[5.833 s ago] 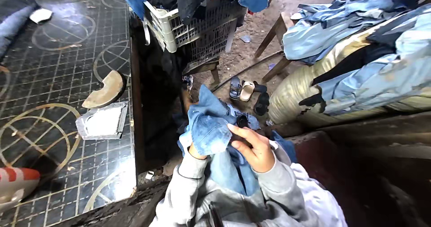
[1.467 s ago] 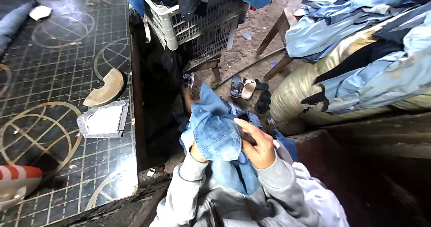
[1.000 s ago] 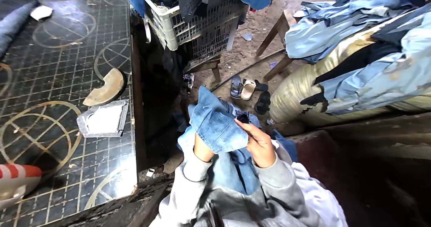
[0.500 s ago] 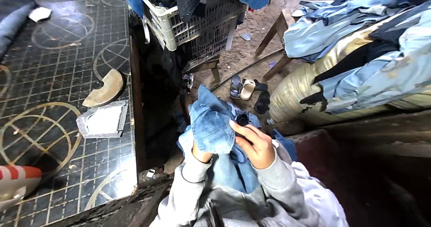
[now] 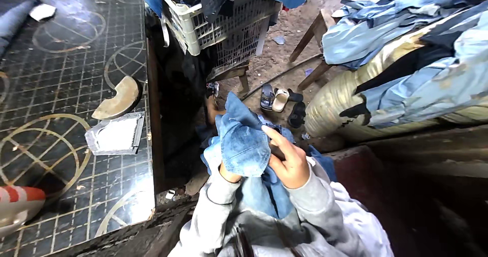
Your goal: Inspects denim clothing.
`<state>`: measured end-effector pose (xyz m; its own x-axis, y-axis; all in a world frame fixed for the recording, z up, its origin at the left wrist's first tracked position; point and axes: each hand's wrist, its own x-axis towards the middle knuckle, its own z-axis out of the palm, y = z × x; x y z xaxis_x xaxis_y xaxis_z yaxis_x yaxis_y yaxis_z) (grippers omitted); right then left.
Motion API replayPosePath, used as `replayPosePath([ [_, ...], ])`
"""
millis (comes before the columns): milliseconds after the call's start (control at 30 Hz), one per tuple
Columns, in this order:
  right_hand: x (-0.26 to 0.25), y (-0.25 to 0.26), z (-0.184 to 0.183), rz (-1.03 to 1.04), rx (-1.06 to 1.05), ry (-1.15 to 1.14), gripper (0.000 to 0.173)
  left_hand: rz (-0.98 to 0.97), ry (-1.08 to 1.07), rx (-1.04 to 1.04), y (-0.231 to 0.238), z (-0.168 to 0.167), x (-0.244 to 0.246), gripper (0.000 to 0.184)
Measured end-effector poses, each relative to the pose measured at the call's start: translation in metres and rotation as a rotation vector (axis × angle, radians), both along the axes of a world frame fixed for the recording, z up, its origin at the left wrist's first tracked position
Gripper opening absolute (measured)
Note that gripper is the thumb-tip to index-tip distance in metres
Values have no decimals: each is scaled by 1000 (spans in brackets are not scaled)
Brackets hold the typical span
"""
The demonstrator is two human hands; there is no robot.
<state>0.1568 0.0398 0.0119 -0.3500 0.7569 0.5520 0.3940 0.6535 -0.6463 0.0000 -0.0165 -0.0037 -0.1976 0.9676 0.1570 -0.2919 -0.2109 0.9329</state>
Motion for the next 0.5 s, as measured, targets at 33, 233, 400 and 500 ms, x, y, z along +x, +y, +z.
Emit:
replayPosePath([
  [33, 1, 0, 0, -2, 2, -4, 42, -33, -4, -69, -1, 9, -4, 11],
  [233, 10, -1, -9, -32, 46, -19, 47, 3, 9, -162, 1, 10, -6, 9],
  [400, 3, -1, -4, -14, 20, 5, 34, -23, 127, -66, 6, 6, -5, 15],
  [500, -3, 1, -3, 72, -108, 152, 30, 46, 56, 46, 10, -6, 1, 23],
])
